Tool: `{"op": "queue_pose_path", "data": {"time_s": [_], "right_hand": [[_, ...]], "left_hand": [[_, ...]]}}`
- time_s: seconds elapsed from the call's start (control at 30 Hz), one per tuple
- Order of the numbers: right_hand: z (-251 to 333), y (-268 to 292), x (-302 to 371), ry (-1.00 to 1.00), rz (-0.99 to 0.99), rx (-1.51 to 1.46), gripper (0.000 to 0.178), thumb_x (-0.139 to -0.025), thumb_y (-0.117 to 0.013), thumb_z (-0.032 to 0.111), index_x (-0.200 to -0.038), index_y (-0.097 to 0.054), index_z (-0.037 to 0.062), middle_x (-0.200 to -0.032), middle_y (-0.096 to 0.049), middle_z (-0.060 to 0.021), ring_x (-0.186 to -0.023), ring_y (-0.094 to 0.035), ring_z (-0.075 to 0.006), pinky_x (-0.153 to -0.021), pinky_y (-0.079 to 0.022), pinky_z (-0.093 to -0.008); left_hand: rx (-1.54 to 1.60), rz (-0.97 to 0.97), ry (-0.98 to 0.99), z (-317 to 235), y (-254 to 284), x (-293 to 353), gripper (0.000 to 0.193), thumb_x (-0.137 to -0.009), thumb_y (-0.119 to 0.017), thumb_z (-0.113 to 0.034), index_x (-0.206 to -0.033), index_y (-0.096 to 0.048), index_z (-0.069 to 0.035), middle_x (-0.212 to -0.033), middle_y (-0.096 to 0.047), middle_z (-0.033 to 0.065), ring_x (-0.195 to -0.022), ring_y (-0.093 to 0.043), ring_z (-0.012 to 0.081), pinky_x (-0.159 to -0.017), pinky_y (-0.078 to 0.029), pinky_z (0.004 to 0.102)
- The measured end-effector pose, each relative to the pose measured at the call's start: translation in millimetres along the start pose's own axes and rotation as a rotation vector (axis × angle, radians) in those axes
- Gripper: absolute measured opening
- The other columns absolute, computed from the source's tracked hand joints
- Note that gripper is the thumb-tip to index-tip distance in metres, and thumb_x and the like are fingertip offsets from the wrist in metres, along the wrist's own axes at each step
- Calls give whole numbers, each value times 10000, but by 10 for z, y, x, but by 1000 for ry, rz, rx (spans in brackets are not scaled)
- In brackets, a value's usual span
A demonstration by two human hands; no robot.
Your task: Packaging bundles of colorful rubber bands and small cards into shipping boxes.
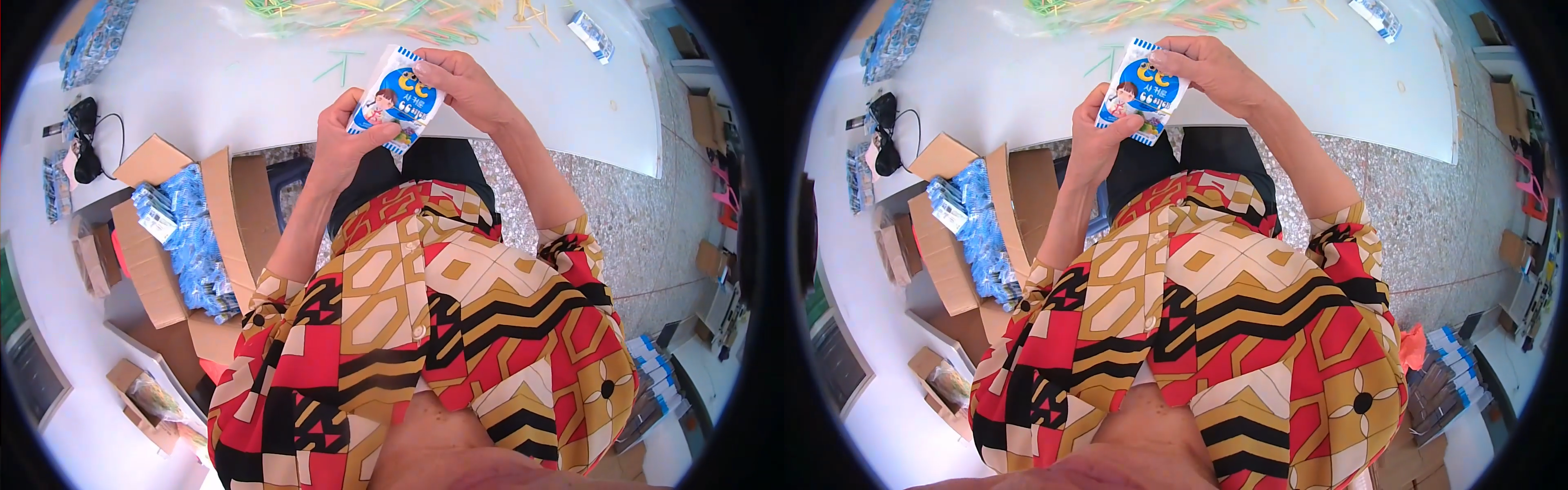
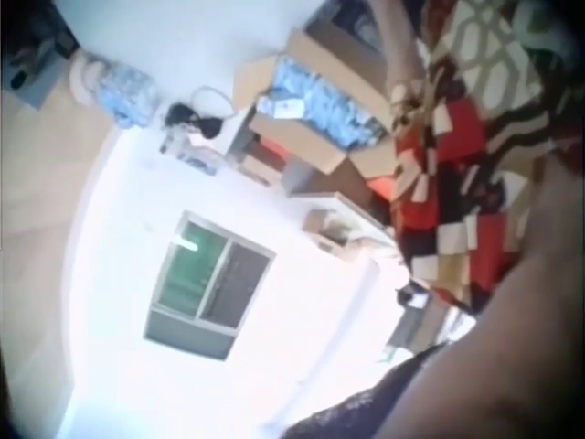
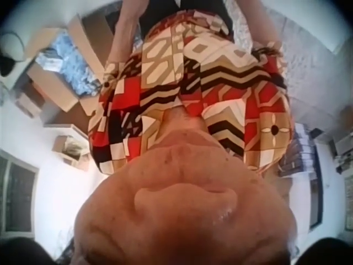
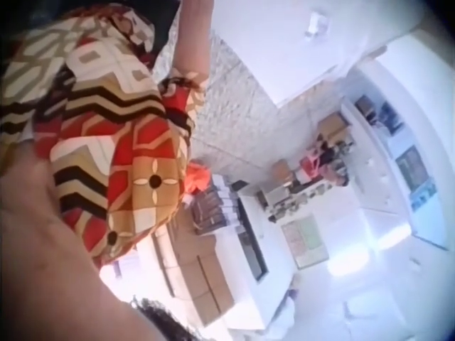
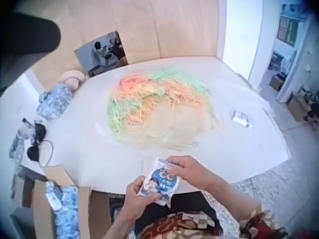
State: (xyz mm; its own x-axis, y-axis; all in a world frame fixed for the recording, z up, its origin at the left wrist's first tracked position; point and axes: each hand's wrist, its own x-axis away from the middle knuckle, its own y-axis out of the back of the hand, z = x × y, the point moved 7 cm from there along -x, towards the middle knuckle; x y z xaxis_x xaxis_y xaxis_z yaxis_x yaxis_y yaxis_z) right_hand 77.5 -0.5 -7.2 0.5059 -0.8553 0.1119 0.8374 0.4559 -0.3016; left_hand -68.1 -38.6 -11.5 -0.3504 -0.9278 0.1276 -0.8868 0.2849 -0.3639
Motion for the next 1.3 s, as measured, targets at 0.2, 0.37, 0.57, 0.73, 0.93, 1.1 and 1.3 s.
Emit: {"op": "queue_pose_path", "data": {"time_s": [0.2, 0.37, 0.57, 0.73, 0.93, 1.1, 1.3], "right_hand": [[-137, -197, -24, -82, 150, -489, 384, -911, -566, 331, -1107, -559, 1, -1004, -646, -64, -872, -634, -104, -783, -538, -259], [-379, -119, -45, -189, 104, -448, 376, -900, -580, 359, -1074, -589, 26, -962, -646, -41, -858, -615, -86, -790, -514, -263], [-148, -35, -63, -28, 4, 267, 298, -894, -593, 309, -1071, -604, 70, -936, -639, -27, -856, -592, -78, -805, -477, -240], [-191, -31, -42, -29, -18, 351, 325, -912, -550, 342, -1082, -610, 71, -941, -640, -32, -883, -590, -82, -816, -470, -237], [-230, -48, -41, -108, -129, 254, 443, -955, -419, 424, -1176, -591, 81, -1025, -625, -52, -932, -591, -106, -840, -477, -255], [-246, -18, -51, -95, -103, 223, 396, -953, -466, 358, -1237, -553, 96, -1032, -623, -34, -949, -597, -98, -849, -491, -262], [-355, 112, -52, -91, -228, -13, 410, -951, -487, 299, -1297, -485, 78, -1065, -604, -39, -971, -592, -103, -872, -486, -280]], "left_hand": [[366, 83, -4, 42, -164, -31, 440, -723, -754, -27, -1118, -562, 5, -1008, -642, 63, -903, -615, 117, -814, -506, 277], [112, 177, 60, 129, 32, -35, 422, -743, -747, -59, -1122, -575, 16, -1000, -650, 67, -900, -611, 104, -815, -503, 266], [-271, 177, 137, 154, 144, 24, 420, -805, -719, -201, -1129, -575, 24, -985, -640, 53, -873, -581, 85, -801, -480, 246], [-170, 153, 180, 180, 108, 76, 384, -900, -589, -277, -1145, -565, 19, -997, -635, 50, -894, -572, 81, -824, -460, 238], [-75, 78, 197, 274, 117, 78, 417, -952, -489, -330, -1158, -542, 29, -1025, -627, 53, -890, -588, 82, -813, -459, 227], [79, -67, 285, 271, 155, 88, 453, -978, -406, -377, -1166, -519, 19, -1006, -628, 65, -876, -617, 108, -751, -499, 239], [231, -104, 163, 203, 216, 74, 489, -991, -323, -409, -1114, -527, 18, -999, -626, 104, -900, -620, 155, -784, -509, 298]]}}
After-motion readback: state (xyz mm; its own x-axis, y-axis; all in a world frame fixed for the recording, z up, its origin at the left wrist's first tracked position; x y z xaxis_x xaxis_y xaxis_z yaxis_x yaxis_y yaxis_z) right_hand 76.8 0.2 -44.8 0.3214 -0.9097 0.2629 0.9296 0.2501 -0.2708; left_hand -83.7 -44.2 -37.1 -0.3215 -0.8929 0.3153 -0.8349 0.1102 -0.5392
